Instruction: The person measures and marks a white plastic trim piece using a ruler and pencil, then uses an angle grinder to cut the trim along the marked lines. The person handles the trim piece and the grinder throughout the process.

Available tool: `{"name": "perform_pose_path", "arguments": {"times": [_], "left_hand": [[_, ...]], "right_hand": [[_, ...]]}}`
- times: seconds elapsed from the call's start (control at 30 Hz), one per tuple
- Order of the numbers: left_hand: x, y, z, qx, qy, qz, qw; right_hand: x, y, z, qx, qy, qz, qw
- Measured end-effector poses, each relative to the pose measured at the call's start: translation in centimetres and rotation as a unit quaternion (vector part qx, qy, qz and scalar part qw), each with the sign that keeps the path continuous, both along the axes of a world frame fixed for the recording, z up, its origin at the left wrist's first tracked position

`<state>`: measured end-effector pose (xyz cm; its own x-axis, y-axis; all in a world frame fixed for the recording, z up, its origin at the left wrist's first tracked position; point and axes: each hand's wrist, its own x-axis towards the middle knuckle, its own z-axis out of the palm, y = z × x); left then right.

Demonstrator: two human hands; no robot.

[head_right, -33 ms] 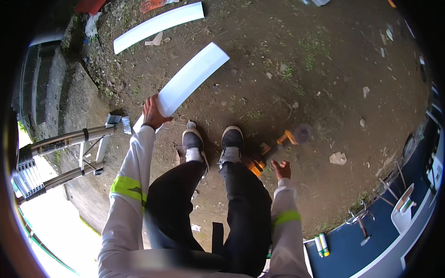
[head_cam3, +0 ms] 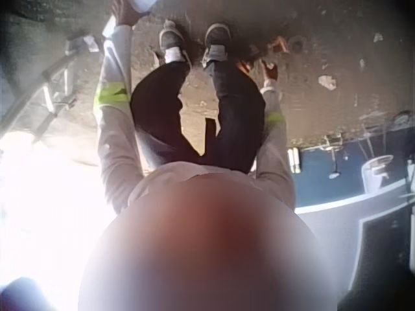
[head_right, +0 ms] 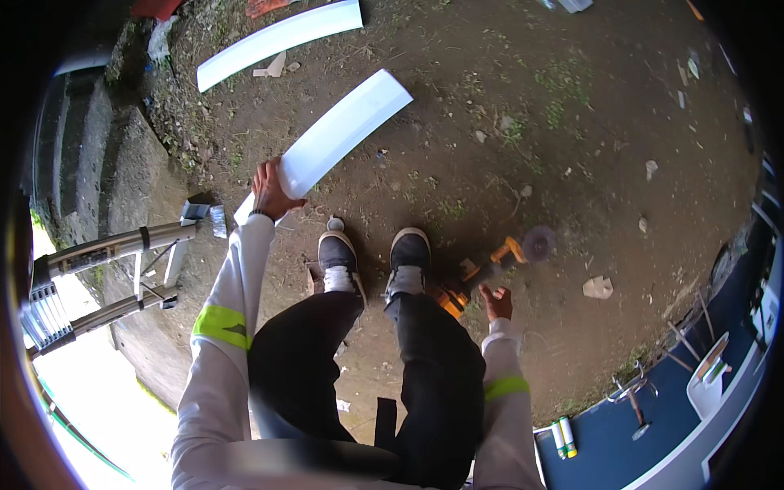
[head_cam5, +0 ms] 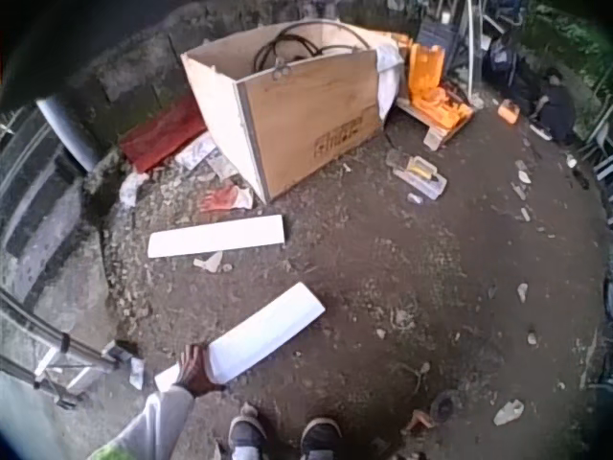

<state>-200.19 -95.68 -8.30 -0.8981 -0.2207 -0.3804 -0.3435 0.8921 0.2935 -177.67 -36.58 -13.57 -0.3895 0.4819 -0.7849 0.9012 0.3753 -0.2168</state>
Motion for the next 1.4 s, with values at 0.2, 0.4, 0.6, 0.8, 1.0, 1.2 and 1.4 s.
{"name": "perform_pose_path", "arguments": {"times": [0.2,0.4,0.6,0.8,1.0,1.2,1.4], "left_hand": [[-5.9,-1.5,-9.5,0.014,0.049,-0.059,0.997],[-6.4,-3.4,-13.4,0.000,0.068,-0.099,0.993],[-4.2,-2.9,-14.0,-0.020,0.166,-0.090,0.982],[-4.1,-2.9,-15.0,-0.058,0.172,-0.112,0.977],[-4.6,-2.7,-15.7,-0.074,0.154,-0.104,0.980],[-3.4,1.7,-11.6,-0.028,0.235,-0.064,0.970],[0.3,15.4,-2.7,0.440,0.146,-0.151,0.873]], "right_hand": [[-2.7,-2.2,-5.9,-0.042,0.116,-0.199,0.972],[-4.1,-0.9,-8.6,-0.220,0.134,-0.356,0.898],[-5.4,-1.1,-7.5,-0.169,0.210,-0.246,0.931],[-17.5,-6.2,0.3,-0.211,0.351,-0.166,0.897],[-27.5,-9.4,8.3,-0.431,0.437,-0.146,0.776],[-31.0,-14.6,7.0,-0.537,0.395,-0.096,0.739],[-30.0,-20.7,3.8,-0.456,0.367,-0.137,0.799]]}}
